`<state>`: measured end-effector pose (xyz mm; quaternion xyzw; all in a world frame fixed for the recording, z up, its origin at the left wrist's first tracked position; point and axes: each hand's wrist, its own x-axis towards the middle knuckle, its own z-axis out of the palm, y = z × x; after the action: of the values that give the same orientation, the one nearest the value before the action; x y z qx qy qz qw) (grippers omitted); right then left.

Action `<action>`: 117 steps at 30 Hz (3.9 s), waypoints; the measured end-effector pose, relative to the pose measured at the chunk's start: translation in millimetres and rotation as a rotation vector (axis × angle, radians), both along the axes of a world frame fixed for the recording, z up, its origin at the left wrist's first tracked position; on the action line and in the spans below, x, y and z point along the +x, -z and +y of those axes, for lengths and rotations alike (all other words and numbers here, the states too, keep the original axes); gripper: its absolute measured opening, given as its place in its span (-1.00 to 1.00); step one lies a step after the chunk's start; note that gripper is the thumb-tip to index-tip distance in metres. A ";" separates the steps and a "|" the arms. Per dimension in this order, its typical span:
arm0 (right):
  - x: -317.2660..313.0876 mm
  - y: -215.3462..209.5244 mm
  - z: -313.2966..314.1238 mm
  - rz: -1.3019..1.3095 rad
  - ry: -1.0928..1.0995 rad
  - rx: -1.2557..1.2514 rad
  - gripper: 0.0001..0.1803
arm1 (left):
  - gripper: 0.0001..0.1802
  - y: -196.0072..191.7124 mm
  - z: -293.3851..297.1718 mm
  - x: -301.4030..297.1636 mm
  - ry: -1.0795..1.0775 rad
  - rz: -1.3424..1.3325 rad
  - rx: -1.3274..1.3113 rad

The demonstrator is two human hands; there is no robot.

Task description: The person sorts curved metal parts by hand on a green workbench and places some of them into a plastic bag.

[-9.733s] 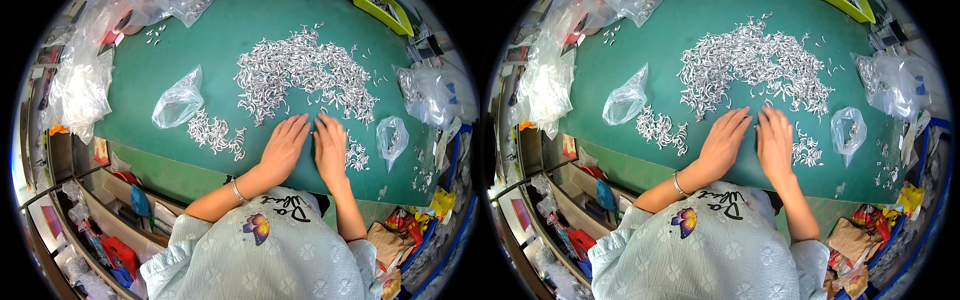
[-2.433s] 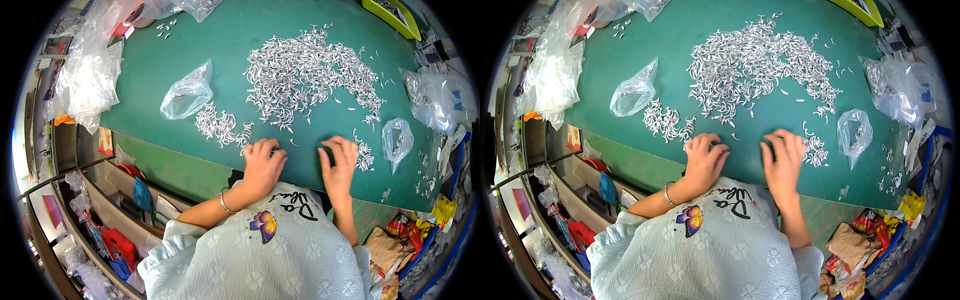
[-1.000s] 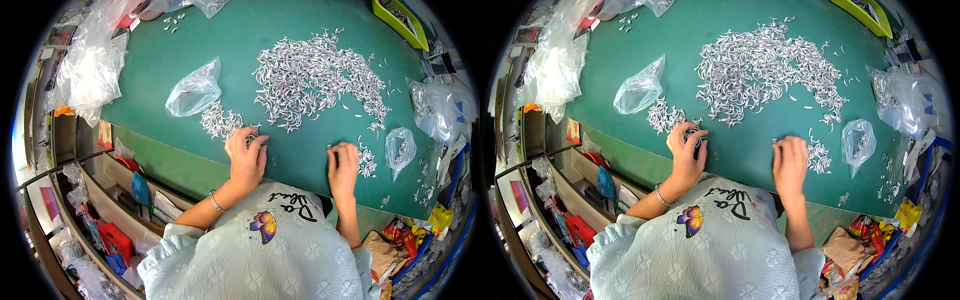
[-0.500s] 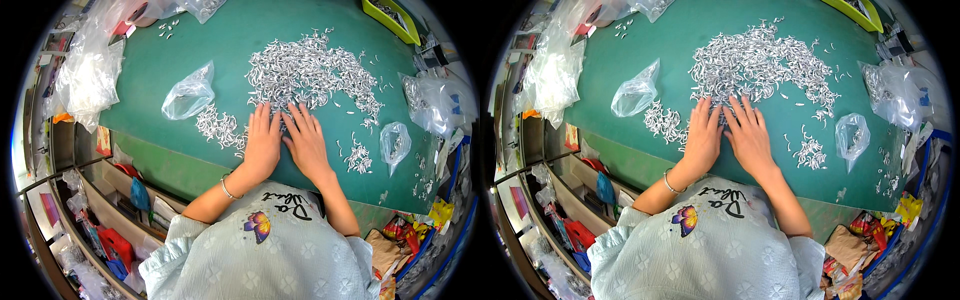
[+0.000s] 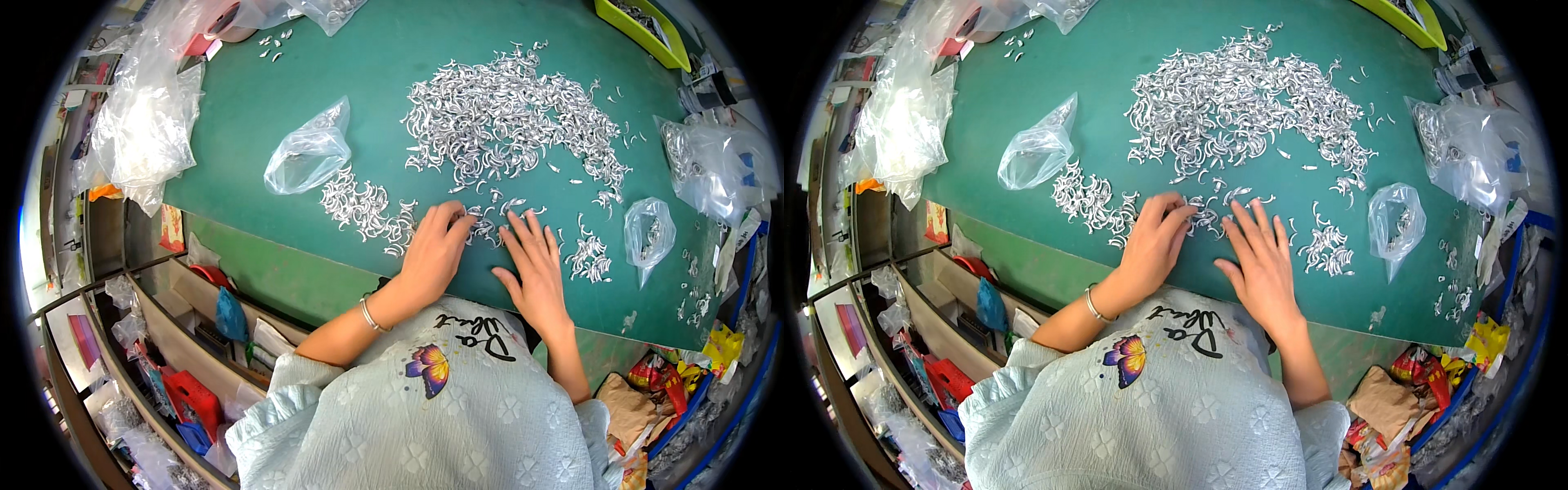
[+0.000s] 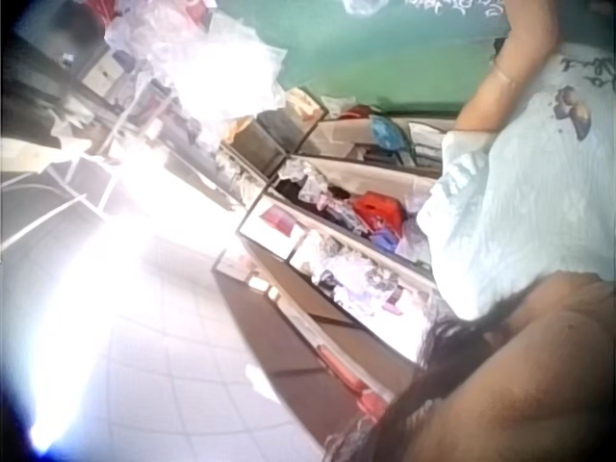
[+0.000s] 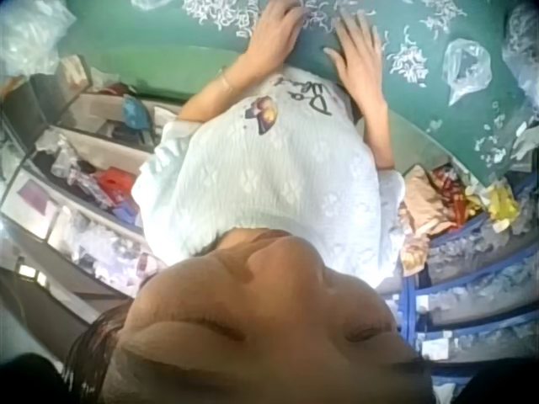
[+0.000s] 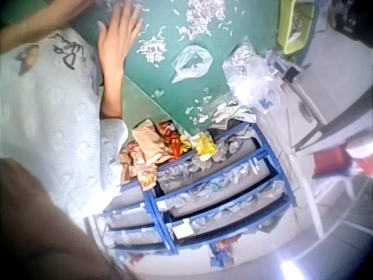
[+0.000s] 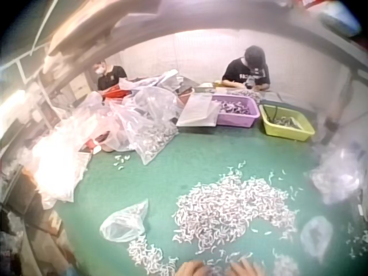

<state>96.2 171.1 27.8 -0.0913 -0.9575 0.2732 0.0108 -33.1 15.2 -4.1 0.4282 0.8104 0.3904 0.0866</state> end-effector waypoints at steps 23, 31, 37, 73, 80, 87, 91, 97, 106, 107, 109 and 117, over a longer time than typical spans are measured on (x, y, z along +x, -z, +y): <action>-8.1 15.1 -21.8 0.184 0.056 -0.027 -0.78 | -0.76 -6.0 -9.3 9.9 0.000 0.029 -0.041; -15.5 13.8 -14.1 0.289 0.201 -0.071 -0.80 | -0.69 -13.0 0.6 11.1 -0.047 -0.233 0.132; -3.6 12.4 -10.3 0.265 0.192 -0.098 -0.82 | -0.70 -13.0 -10.2 6.6 -0.028 -0.079 0.069; 1.1 7.5 -25.1 0.194 0.148 -0.389 -0.83 | -0.67 -10.1 -10.4 21.5 0.007 -0.005 0.079; 4.6 -1.7 -16.2 0.156 0.294 -0.395 -0.73 | -0.58 -4.0 -17.6 33.6 0.132 0.058 0.067; -3.1 16.2 -34.2 0.179 0.100 -0.154 -0.66 | -0.72 -4.5 -13.4 25.0 -0.057 0.108 0.005; 2.1 18.1 -31.6 0.158 0.115 -0.152 -0.71 | -0.75 -4.1 -17.1 25.2 -0.052 0.082 0.008; 3.8 7.6 -27.7 0.236 0.273 -0.341 -0.76 | -0.75 -0.9 -6.2 27.2 0.025 0.024 0.123; 7.2 12.9 -9.2 0.275 0.303 -0.030 -0.86 | -0.73 -0.6 -2.3 32.6 0.088 -0.011 0.168; 8.3 10.8 -8.2 0.267 0.323 -0.044 -0.86 | -0.71 -1.3 -3.4 33.5 0.151 -0.007 0.165; 6.7 10.2 -8.4 0.304 0.307 -0.072 -0.85 | -0.70 -3.4 -2.4 36.0 0.250 0.024 0.146; 18.7 12.8 8.3 0.273 0.386 0.115 -0.91 | -0.73 0.6 -11.0 31.8 0.265 0.055 0.050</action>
<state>114.9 179.4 15.0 -0.2341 -0.9259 0.2210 0.1975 -1.4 4.2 -4.7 0.5441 0.7387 0.3839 0.1043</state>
